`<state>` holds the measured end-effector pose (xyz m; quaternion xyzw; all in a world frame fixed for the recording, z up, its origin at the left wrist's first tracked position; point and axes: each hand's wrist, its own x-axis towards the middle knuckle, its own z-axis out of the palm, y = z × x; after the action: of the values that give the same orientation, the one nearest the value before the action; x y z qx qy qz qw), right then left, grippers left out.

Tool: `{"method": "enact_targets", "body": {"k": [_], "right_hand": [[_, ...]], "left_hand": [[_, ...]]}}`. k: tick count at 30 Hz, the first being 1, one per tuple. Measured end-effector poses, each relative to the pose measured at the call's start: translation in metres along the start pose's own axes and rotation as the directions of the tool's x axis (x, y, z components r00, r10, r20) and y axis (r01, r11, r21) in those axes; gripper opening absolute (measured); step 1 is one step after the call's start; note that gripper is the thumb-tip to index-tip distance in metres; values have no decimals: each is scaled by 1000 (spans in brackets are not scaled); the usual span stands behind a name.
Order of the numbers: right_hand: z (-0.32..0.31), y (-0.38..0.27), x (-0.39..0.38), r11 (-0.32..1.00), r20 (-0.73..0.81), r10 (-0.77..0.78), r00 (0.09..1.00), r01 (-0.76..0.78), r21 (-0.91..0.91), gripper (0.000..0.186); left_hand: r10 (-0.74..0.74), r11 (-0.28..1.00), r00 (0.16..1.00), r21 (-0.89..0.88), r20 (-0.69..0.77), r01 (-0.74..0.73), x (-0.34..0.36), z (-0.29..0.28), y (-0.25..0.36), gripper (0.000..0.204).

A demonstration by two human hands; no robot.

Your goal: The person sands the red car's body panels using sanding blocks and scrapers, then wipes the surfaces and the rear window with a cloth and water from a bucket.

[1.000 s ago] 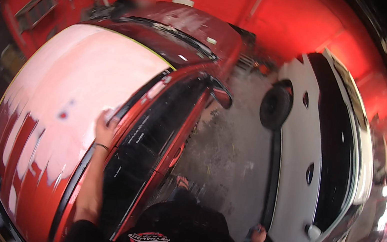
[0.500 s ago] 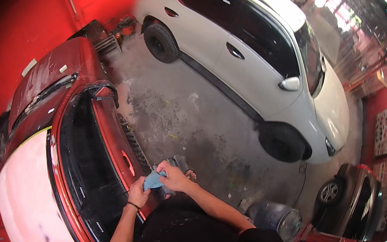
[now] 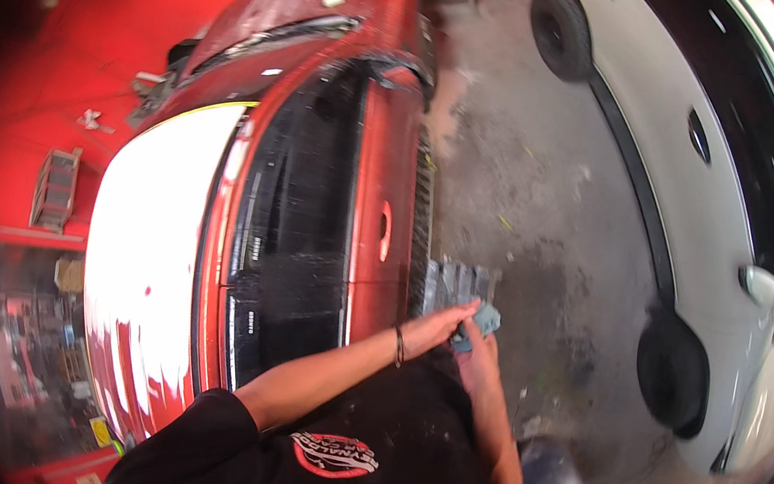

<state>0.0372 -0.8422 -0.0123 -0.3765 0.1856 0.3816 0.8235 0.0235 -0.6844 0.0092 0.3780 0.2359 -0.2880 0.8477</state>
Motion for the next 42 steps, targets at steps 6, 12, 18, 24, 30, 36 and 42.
{"method": "enact_targets", "body": {"k": [6, 12, 18, 24, 30, 36, 42], "right_hand": [[-33, -123, -41, 868, 310, 346, 885, -428, 251, 21], [-2, -191, -72, 896, 312, 413, 856, -322, -304, 28], [-73, -226, -21, 448, -162, -170, 972, -71, -891, 35], [-73, -264, -36, -78, -297, -651, 698, -451, -889, 42], [-57, -282, -56, 47, -270, -734, 624, -350, -936, 41], [-14, -336, -126, 989, -390, -130, 911, 146, 11, 27], [37, -325, -130, 933, -207, 1, 978, -75, -351, 26]], "left_hand": [[464, -444, 699, 826, 544, -347, -20, 112, 96, 72], [40, -706, 419, 323, 907, -630, 36, 152, 133, 50], [-242, -853, 566, 106, 788, -512, 170, 209, 130, 15], [-268, -799, 850, 389, 453, -459, 229, 280, 104, 24], [-132, -772, 717, 383, 685, -507, 225, 297, 135, 48], [308, -804, -298, 80, 903, -589, 174, 292, 177, 40], [124, -857, -309, -55, 943, -512, 132, 290, 211, 21]]}}
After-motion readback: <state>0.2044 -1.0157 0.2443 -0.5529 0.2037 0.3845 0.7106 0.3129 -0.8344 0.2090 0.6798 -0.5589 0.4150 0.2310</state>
